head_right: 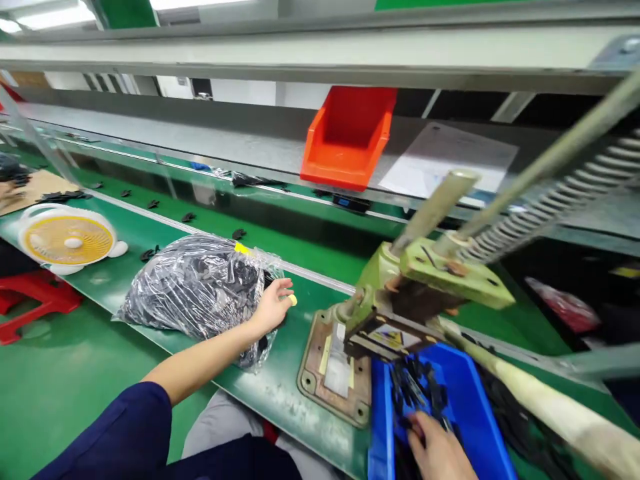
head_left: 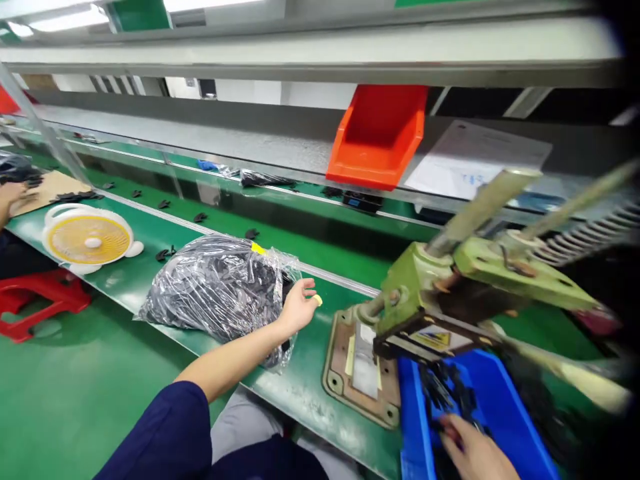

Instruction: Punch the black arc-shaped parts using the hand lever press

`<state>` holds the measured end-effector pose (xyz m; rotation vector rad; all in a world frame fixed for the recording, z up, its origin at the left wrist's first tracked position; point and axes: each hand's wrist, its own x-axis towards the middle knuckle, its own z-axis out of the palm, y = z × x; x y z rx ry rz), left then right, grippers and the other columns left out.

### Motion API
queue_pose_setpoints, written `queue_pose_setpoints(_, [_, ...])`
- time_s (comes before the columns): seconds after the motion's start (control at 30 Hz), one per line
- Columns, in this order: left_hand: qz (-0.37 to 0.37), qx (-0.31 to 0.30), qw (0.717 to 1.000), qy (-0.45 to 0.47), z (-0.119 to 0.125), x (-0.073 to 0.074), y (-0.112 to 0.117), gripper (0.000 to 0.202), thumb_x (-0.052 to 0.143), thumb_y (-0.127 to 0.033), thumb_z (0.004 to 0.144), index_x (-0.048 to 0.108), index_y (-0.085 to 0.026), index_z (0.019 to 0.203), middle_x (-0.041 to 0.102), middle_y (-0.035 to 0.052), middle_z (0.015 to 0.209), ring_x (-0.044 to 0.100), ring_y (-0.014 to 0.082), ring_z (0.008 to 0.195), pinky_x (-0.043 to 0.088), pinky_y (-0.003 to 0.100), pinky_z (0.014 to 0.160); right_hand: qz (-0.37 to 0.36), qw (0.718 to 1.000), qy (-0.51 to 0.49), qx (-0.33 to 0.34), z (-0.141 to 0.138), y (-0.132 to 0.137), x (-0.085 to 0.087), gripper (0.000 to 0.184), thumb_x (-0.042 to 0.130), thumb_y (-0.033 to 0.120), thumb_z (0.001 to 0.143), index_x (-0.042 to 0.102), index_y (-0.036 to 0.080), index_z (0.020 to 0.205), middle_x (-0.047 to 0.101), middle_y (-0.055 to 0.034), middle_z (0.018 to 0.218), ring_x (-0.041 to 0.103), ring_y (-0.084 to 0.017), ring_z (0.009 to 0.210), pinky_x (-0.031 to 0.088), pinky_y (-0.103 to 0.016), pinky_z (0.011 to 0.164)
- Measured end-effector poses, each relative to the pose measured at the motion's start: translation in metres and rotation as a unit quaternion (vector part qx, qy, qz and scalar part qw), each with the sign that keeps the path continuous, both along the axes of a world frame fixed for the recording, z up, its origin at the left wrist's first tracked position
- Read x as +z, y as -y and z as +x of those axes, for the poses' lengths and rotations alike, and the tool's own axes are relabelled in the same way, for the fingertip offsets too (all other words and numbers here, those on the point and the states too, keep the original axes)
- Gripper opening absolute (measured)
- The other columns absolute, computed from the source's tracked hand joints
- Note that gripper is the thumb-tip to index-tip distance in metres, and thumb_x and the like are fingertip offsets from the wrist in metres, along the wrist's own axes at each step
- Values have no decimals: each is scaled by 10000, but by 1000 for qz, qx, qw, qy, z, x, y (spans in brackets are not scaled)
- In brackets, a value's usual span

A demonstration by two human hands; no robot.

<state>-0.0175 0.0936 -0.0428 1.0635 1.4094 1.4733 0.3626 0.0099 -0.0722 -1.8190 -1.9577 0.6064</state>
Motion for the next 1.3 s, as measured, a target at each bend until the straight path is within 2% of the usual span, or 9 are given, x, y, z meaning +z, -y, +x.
queue_pose_setpoints(0.07, [-1,-27,1000,-16,3,3,17,443,634,-47,718,601,-126,1153,654,150,1200,665,200,985,557,333,809,33,999,-12,-39,-8,2,17,150,525,386,603,630,281,627,685,-58,585,649,-268,576,552,-440,651])
queue_pose_setpoints(0.13, [8,-59,998,-37,5,8,30,366,636,-75,731,634,-129,1093,686,128,1120,669,201,987,556,331,819,44,996,-24,-79,-10,4,26,173,530,370,619,651,261,677,692,-74,661,649,-270,658,547,-474,755])
queue_pose_setpoints(0.23, [23,-119,990,-78,14,16,45,245,647,-168,776,674,-132,1018,712,103,1014,680,200,945,558,327,807,74,987,-65,-128,-10,10,29,207,537,352,699,671,230,799,714,-109,862,655,-270,844,513,-502,912])
queue_pose_setpoints(0.3, [33,-160,981,-102,25,23,57,216,642,-211,805,686,-136,1003,716,98,1000,681,196,922,559,318,787,94,979,-108,-143,-16,19,30,270,517,379,784,667,205,927,709,-124,965,655,-246,877,528,-477,901])
queue_pose_setpoints(0.43, [62,-312,939,-131,55,38,88,261,654,-260,855,698,-158,1090,721,84,1007,683,170,871,563,285,752,56,972,-217,-65,-55,49,42,326,591,456,832,661,196,1017,724,-59,817,673,-179,698,574,-344,675])
queue_pose_setpoints(0.57, [108,-418,890,-148,79,46,111,283,687,-261,872,708,-181,1142,723,81,1011,693,163,857,569,266,734,47,960,-276,-8,-95,77,56,221,657,399,829,669,227,967,731,-41,903,691,-157,807,578,-304,738])
queue_pose_setpoints(0.7, [206,-390,877,-188,83,40,119,111,665,-231,900,753,-183,949,743,63,897,703,157,830,573,273,772,69,953,-295,-2,-106,89,57,160,677,348,829,671,240,946,718,-25,909,669,-143,825,554,-298,778])
queue_pose_setpoints(0.9, [333,-339,851,-225,67,20,131,179,617,-119,914,715,-177,1053,738,86,968,707,150,903,589,257,789,79,946,-315,4,-111,95,43,128,692,322,824,680,233,915,709,-10,833,635,-118,699,529,-261,658])
queue_pose_setpoints(1.3, [279,-337,873,-216,54,-6,144,178,593,-143,929,689,-191,1071,743,99,1050,720,172,969,599,299,850,69,943,-327,-7,-123,101,29,76,682,306,831,666,246,877,698,-7,792,642,-144,751,514,-298,702])
